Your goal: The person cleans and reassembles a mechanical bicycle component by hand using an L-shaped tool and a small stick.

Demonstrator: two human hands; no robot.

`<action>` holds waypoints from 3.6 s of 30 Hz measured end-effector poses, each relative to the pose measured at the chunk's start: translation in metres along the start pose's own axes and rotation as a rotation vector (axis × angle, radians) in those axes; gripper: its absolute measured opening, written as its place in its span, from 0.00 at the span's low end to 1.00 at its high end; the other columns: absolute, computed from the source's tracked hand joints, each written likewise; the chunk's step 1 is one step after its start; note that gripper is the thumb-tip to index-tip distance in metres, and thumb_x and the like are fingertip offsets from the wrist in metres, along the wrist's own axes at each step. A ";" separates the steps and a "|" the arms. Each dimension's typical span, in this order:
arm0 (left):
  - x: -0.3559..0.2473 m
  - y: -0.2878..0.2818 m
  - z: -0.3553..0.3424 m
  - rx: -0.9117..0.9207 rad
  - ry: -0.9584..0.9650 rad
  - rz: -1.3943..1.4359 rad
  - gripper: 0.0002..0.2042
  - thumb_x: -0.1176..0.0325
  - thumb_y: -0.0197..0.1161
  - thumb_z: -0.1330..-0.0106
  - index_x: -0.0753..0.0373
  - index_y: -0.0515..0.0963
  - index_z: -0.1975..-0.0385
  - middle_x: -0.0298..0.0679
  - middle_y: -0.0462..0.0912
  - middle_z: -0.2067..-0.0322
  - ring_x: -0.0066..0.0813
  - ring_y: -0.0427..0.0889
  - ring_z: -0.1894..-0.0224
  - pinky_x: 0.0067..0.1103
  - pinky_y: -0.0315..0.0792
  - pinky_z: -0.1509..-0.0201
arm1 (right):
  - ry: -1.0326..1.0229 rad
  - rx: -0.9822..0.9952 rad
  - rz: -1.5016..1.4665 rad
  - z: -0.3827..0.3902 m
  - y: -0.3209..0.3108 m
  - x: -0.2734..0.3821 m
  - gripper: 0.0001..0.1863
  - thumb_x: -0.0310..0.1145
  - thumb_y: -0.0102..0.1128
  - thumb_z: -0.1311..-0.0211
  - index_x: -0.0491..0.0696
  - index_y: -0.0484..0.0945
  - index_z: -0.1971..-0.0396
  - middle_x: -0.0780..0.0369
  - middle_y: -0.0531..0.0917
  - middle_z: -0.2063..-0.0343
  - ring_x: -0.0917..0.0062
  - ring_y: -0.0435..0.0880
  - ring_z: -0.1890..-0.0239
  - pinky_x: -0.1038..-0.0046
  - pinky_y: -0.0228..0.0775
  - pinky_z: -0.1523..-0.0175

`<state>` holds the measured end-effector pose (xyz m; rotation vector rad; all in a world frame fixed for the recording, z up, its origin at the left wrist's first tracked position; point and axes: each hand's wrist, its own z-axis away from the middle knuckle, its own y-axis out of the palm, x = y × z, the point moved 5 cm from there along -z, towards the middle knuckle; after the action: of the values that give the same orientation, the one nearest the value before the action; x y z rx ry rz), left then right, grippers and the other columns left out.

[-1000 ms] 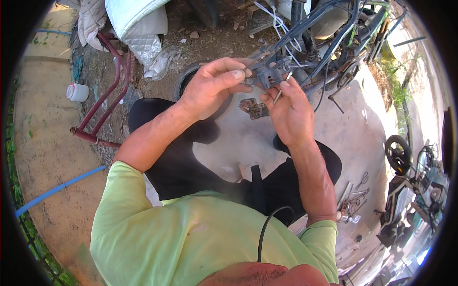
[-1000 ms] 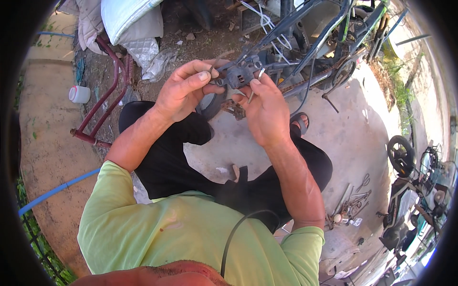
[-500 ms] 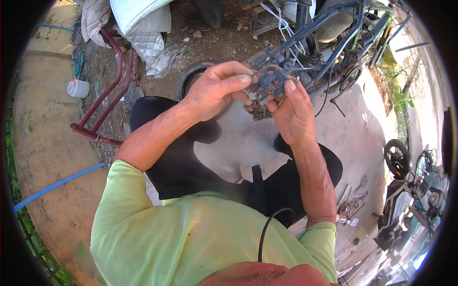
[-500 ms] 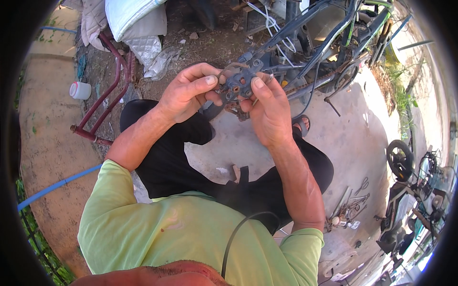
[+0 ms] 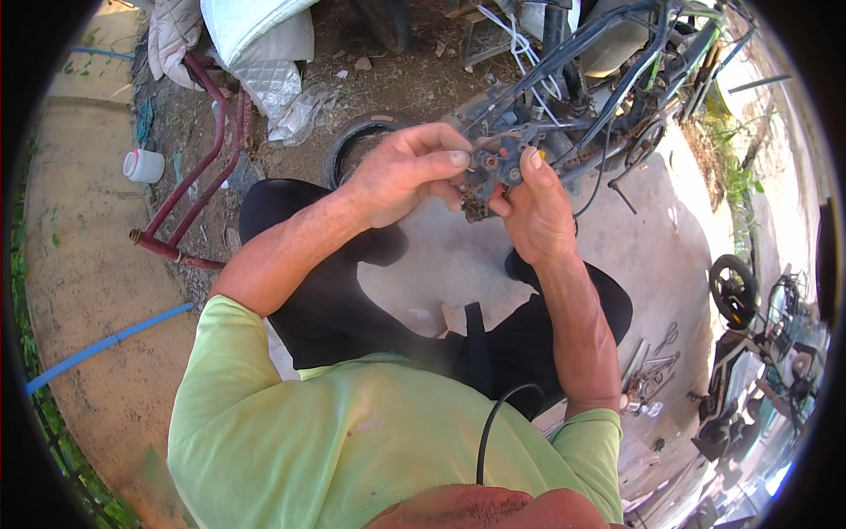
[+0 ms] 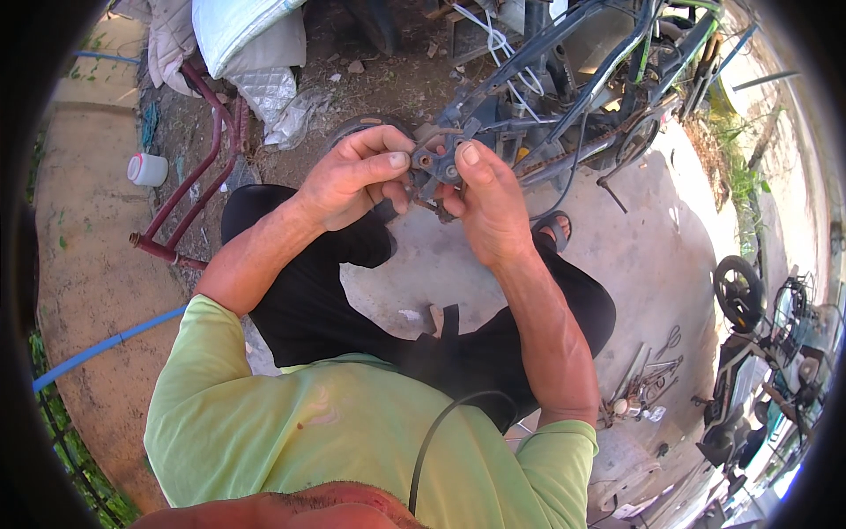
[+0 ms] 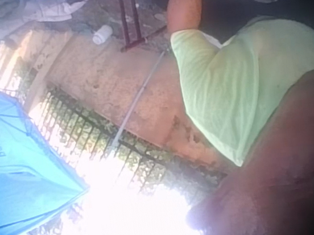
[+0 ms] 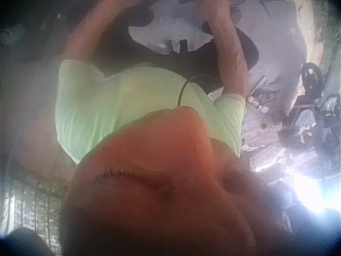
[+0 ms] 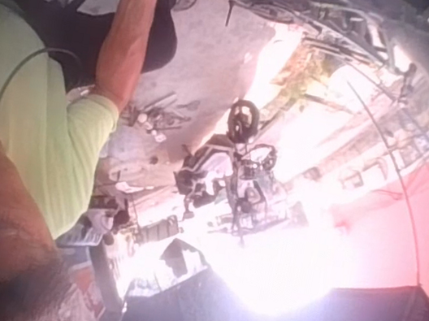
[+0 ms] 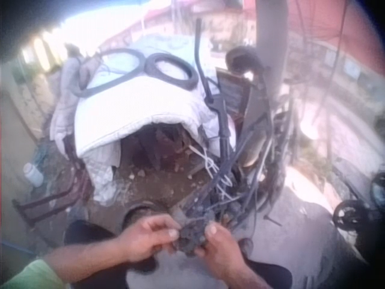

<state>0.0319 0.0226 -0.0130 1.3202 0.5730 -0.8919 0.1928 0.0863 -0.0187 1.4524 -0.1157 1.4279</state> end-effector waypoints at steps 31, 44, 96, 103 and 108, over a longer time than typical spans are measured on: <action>-0.023 0.009 0.009 -0.070 0.095 -0.464 0.10 0.67 0.59 0.24 0.69 0.79 0.55 0.39 0.86 0.72 0.24 0.84 0.73 0.20 0.77 0.66 | 0.064 -0.252 -0.130 -0.005 -0.016 0.010 0.30 0.69 0.57 0.33 0.53 0.75 0.59 0.64 0.79 0.71 0.87 0.67 0.83 0.85 0.52 0.83; -0.022 0.014 0.011 0.010 0.130 -0.549 0.11 0.67 0.58 0.22 0.69 0.75 0.50 0.39 0.85 0.73 0.23 0.84 0.72 0.20 0.76 0.65 | 0.054 -0.208 -0.130 -0.005 -0.014 0.009 0.30 0.69 0.56 0.32 0.53 0.72 0.62 0.65 0.72 0.78 0.82 0.66 0.82 0.82 0.53 0.80; -0.021 0.047 0.015 -0.066 0.814 -1.430 0.14 0.78 0.73 0.47 0.63 0.82 0.60 0.40 0.79 0.68 0.41 0.83 0.67 0.31 0.76 0.66 | -0.033 0.042 -0.381 -0.008 -0.003 -0.009 0.24 0.56 0.46 0.26 0.49 0.74 0.69 0.60 0.81 0.60 0.71 0.75 0.56 0.69 0.65 0.52; 0.005 0.028 0.003 -0.098 0.524 -1.382 0.18 0.73 0.74 0.45 0.61 0.82 0.53 0.40 0.78 0.68 0.43 0.81 0.68 0.33 0.75 0.65 | -0.067 -0.085 -0.321 -0.007 0.005 -0.016 0.21 0.51 0.46 0.22 0.47 0.77 0.58 0.62 0.81 0.56 0.75 0.76 0.53 0.71 0.65 0.51; 0.004 0.024 -0.006 -0.117 0.373 -1.193 0.12 0.71 0.72 0.43 0.64 0.80 0.61 0.44 0.80 0.68 0.48 0.81 0.67 0.36 0.76 0.63 | -0.049 -0.047 -0.314 -0.005 0.007 -0.014 0.18 0.45 0.47 0.23 0.47 0.74 0.48 0.64 0.80 0.53 0.75 0.77 0.51 0.70 0.67 0.50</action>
<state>0.0544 0.0280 -0.0039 0.9633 1.7708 -1.5194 0.1802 0.0786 -0.0269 1.3983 0.0467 1.1276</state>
